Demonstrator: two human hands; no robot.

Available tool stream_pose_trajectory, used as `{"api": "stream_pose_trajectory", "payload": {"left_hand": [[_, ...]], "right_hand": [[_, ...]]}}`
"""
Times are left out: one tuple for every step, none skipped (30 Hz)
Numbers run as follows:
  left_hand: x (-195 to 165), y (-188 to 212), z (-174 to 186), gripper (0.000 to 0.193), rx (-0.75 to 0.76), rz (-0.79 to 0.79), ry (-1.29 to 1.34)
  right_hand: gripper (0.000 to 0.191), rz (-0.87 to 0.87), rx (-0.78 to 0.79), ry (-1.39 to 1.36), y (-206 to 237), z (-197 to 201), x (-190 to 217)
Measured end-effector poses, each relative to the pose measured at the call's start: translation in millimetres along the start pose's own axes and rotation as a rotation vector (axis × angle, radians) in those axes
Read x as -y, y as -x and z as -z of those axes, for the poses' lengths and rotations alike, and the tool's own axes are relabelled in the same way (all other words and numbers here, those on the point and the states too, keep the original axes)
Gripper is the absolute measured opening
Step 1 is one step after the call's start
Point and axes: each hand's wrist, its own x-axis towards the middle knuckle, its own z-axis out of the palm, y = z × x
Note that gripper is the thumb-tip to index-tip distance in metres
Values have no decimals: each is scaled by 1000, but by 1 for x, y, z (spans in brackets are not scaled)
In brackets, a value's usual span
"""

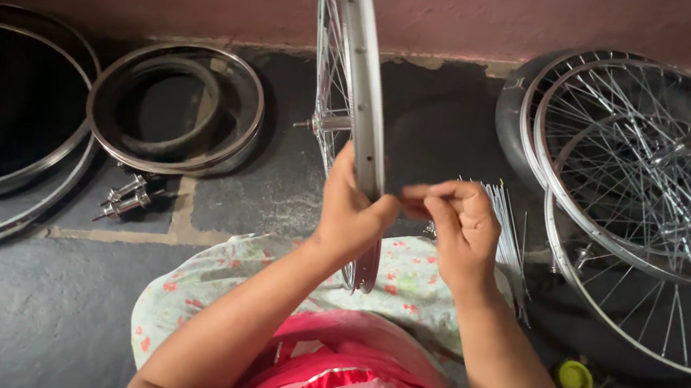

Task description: The person sits on the floor and inserts metal spokes into the hub and rim of a bicycle wheel. They repeatedly pick up spokes, thread them through the hub, and secure them into the rim holes, rotating the wheel as needed to access different positions.

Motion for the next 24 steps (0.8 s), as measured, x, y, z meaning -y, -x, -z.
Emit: {"api": "stream_pose_trajectory", "payload": {"left_hand": [[0,3,-3,44,3,-43,-4],[1,6,-6,44,8,-84,-7],[1,9,-8,43,12,-124,-11],[2,11,-11,40,18,-119,-9],[2,13,-13,37,23,-114,-9],[3,16,-16,35,29,-109,-9],[4,17,-19,35,13,-142,-38],[6,18,-22,35,-4,-177,-67],[8,18,-22,34,-20,-211,-96],[11,18,-21,37,25,-263,-89],[15,18,-17,40,71,-315,-81],[20,18,-12,43,117,-367,-72],[26,16,-3,46,256,-337,45],[32,12,8,50,396,-307,162],[39,8,15,54,536,-274,277],[45,8,17,50,548,-152,389],[51,6,19,46,556,-24,500],[57,5,20,42,558,106,609],[63,2,19,33,557,5,451],[69,-5,16,24,554,-97,291],[74,-11,13,16,550,-200,131],[78,-16,11,15,523,-293,76],[82,-20,8,14,496,-387,21],[86,-24,6,15,467,-481,-37]], "right_hand": [[8,110,17,130,-6,-9,13],[10,218,32,260,-11,-19,24],[12,326,48,389,-15,-26,33],[15,408,54,498,-19,-33,41],[17,490,60,605,-23,-39,46],[20,572,66,711,-25,-43,50],[20,560,54,725,-25,-48,52],[20,549,41,740,-25,-51,52],[20,538,27,755,-25,-52,51],[19,510,17,729,-23,-52,49],[19,482,8,703,-20,-49,48],[19,454,-2,678,-17,-46,46],[19,454,-33,701,-14,-42,43],[19,455,-67,724,-11,-37,40],[19,456,-100,745,-8,-33,37],[19,471,-126,757,-6,-29,34],[19,483,-151,769,-2,-26,30],[19,493,-174,780,1,-24,26],[19,517,-194,794,3,-25,22],[18,543,-215,809,4,-26,17],[17,572,-237,824,5,-26,13],[17,578,-241,818,6,-26,11],[16,585,-245,811,8,-26,8],[16,592,-249,803,8,-26,6]]}}
